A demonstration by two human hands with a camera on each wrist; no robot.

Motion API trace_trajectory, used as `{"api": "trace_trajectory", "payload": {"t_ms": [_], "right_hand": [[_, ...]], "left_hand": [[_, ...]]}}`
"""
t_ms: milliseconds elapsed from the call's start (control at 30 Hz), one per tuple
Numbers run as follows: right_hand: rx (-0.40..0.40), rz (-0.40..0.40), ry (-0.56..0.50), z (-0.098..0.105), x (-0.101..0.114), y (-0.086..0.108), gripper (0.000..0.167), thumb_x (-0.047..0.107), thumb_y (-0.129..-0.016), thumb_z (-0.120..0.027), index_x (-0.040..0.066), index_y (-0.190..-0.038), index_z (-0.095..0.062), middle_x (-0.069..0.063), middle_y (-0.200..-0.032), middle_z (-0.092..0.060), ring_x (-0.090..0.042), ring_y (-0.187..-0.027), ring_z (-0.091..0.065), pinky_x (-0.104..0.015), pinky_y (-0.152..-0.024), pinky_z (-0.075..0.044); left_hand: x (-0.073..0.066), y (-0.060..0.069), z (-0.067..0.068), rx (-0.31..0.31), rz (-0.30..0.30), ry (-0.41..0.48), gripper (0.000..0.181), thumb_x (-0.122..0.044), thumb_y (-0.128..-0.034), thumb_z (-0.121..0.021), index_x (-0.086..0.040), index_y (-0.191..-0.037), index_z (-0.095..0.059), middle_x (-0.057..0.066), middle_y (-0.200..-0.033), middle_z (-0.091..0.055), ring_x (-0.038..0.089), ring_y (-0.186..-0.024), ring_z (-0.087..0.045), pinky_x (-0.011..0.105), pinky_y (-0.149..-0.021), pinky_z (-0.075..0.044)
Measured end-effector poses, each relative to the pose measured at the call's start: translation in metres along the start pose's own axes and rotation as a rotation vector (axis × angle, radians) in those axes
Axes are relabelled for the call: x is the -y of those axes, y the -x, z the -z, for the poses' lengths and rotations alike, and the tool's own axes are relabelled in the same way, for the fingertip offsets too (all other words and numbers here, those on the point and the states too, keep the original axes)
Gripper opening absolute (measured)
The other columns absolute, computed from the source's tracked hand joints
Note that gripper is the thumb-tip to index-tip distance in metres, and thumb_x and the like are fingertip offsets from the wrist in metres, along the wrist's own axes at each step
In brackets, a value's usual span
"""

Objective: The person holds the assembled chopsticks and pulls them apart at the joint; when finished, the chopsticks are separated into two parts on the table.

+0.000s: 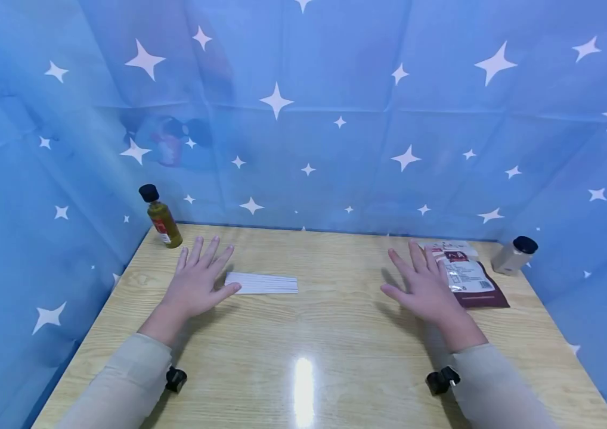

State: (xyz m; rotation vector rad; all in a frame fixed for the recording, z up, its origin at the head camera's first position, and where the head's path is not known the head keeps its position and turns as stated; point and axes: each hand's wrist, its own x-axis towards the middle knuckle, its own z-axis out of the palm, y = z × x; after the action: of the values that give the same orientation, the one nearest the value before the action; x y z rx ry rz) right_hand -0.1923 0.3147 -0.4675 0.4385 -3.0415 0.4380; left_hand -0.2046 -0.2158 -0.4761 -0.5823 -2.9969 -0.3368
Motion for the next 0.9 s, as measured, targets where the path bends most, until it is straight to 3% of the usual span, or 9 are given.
{"api": "trace_trajectory", "payload": {"t_ms": [200, 367, 600, 900], "right_hand": [[-0.009, -0.008, -0.007, -0.005, 0.010, -0.009, 0.087, 0.064, -0.104, -0.056, 0.019, -0.171, -0.026, -0.023, -0.176, 0.005, -0.055, -0.158, 0.007, -0.079, -0.118, 0.001], [-0.040, 0.011, -0.020, -0.019, 0.011, -0.013, 0.084, 0.063, -0.104, -0.057, 0.012, -0.167, -0.036, -0.029, -0.174, -0.010, -0.058, -0.157, -0.003, -0.075, -0.122, -0.005], [-0.131, 0.057, -0.084, -0.037, 0.024, -0.024, 0.059, 0.041, -0.103, -0.069, 0.001, -0.146, -0.062, -0.030, -0.161, -0.043, -0.057, -0.149, -0.033, -0.069, -0.122, -0.023], [-0.143, 0.090, -0.131, -0.050, 0.051, -0.033, 0.047, 0.035, -0.103, -0.070, 0.002, -0.136, -0.070, -0.026, -0.153, -0.054, -0.051, -0.146, -0.042, -0.065, -0.120, -0.032]], "left_hand": [[0.003, 0.002, -0.006, -0.023, -0.025, 0.062, 0.084, -0.066, -0.1045, -0.052, -0.016, -0.170, -0.031, 0.017, -0.177, -0.014, 0.045, -0.162, -0.002, 0.068, -0.126, -0.007], [0.005, 0.003, -0.011, -0.010, -0.041, 0.125, 0.076, -0.056, -0.1094, -0.051, -0.010, -0.168, -0.034, 0.018, -0.175, -0.022, 0.041, -0.162, -0.013, 0.062, -0.126, -0.019], [0.005, 0.001, -0.023, 0.014, -0.012, 0.179, 0.067, -0.042, -0.1117, -0.054, -0.005, -0.165, -0.038, 0.015, -0.171, -0.033, 0.038, -0.160, -0.022, 0.056, -0.127, -0.022], [0.001, -0.005, -0.037, 0.000, -0.041, 0.247, 0.050, -0.027, -0.1127, -0.056, -0.005, -0.158, -0.051, 0.017, -0.165, -0.044, 0.039, -0.157, -0.032, 0.056, -0.126, -0.025]]}}
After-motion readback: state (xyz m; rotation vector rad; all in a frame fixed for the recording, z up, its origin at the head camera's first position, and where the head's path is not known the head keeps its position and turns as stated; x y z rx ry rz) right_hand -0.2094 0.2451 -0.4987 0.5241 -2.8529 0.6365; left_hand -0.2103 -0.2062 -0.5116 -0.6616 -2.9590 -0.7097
